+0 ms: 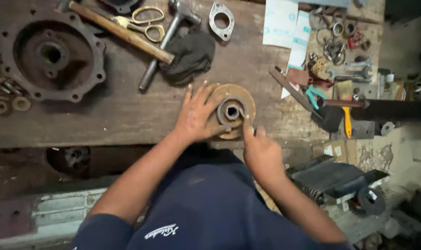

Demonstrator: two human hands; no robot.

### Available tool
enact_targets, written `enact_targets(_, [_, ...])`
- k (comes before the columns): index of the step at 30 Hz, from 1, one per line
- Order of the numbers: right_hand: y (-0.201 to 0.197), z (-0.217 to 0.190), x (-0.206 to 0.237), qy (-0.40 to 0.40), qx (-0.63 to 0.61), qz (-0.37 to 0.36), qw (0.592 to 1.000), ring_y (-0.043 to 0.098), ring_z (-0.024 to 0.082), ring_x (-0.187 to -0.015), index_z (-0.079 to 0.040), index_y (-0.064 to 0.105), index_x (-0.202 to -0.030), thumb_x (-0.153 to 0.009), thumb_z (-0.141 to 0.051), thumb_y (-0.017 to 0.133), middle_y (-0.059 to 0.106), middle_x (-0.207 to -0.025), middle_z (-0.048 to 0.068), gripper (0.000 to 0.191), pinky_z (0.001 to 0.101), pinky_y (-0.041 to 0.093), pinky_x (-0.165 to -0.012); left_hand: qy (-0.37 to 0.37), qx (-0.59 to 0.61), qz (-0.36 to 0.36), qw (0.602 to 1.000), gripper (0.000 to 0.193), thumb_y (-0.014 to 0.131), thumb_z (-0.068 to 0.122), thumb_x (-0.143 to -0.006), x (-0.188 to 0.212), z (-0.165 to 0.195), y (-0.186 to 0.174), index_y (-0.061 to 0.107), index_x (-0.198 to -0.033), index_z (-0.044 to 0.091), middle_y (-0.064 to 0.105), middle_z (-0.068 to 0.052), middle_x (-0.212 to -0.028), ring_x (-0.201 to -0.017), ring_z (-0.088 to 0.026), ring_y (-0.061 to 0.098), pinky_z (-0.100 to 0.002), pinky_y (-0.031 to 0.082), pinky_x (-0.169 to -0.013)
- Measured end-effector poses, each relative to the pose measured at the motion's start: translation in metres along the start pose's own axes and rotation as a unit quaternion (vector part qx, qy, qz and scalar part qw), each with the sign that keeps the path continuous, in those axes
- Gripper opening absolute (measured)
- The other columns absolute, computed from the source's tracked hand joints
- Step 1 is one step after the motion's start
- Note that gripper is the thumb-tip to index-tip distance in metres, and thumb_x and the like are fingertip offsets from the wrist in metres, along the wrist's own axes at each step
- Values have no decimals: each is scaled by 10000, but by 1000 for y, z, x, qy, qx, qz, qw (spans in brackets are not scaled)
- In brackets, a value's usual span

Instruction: The person holds a rusty metal pulley on a cluttered workbench and repeatedly scrapes rust from its hub and inner bore with a small handheld scraper, rotating the pulley to reach different spots. Near the end they set the pulley down and walk away from the bench.

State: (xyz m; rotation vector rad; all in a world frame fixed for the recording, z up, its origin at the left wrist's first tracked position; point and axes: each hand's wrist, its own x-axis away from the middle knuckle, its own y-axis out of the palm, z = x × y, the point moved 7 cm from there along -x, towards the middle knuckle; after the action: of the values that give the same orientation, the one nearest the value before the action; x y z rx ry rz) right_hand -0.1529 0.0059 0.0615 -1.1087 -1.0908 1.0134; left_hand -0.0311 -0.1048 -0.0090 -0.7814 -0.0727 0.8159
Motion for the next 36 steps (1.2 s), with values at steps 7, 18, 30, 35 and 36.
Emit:
enact_targets(7, [7, 6, 0, 16, -13, -34, 999, 688, 358, -581, -104, 556, -1433, -793, -72, 641, 644, -901, 198, 647, 474, 561, -533, -4, 8, 5, 1000, 903, 822, 623, -709, -2, -2, 1, 550, -1425, 143, 452, -186, -1536, -1473, -449, 359, -711, 168, -1190])
enact_targets(18, [12, 23, -11, -37, -45, -17, 998, 686, 363, -653, -146, 544, -1443, -836, -130, 661, 659, -926, 167, 619, 476, 551, -560, -3, 16, 6, 1000, 934, 841, 593, -704, -6, -2, -6, 534, -1474, 164, 453, -158, -1552, -1480, -432, 359, -694, 166, -1213])
enact_targets(30, [1, 38, -30, -153, -65, 22, 986, 687, 342, -680, -259, 587, -1395, -825, -248, 726, 680, -997, 132, 587, 456, 553, -601, 61, -2, -64, 996, 974, 857, 620, -651, -18, -12, -1, 525, -1468, 207, 442, -158, -1556, -1493, -451, 319, -724, 163, -1181])
enact_targets(35, [-8, 42, -39, -203, -82, 12, 976, 700, 316, -731, -202, 616, -1330, -785, -245, 713, 672, -953, 111, 556, 455, 552, -622, 92, -2, -108, 990, 1020, 856, 638, -634, -29, -11, 0, 501, -1494, 220, 441, -155, -1559, -1490, -458, 313, -726, 167, -1174])
enact_targets(36, [-8, 46, -42, -192, -83, 0, 978, 696, 318, -719, -223, 617, -1333, -813, -269, 712, 674, -923, 107, 531, 455, 551, -612, 93, -7, -117, 989, 1031, 858, 639, -620, -31, -11, 0, 499, -1492, 222, 446, -150, -1554, -1487, -460, 312, -723, 166, -1175])
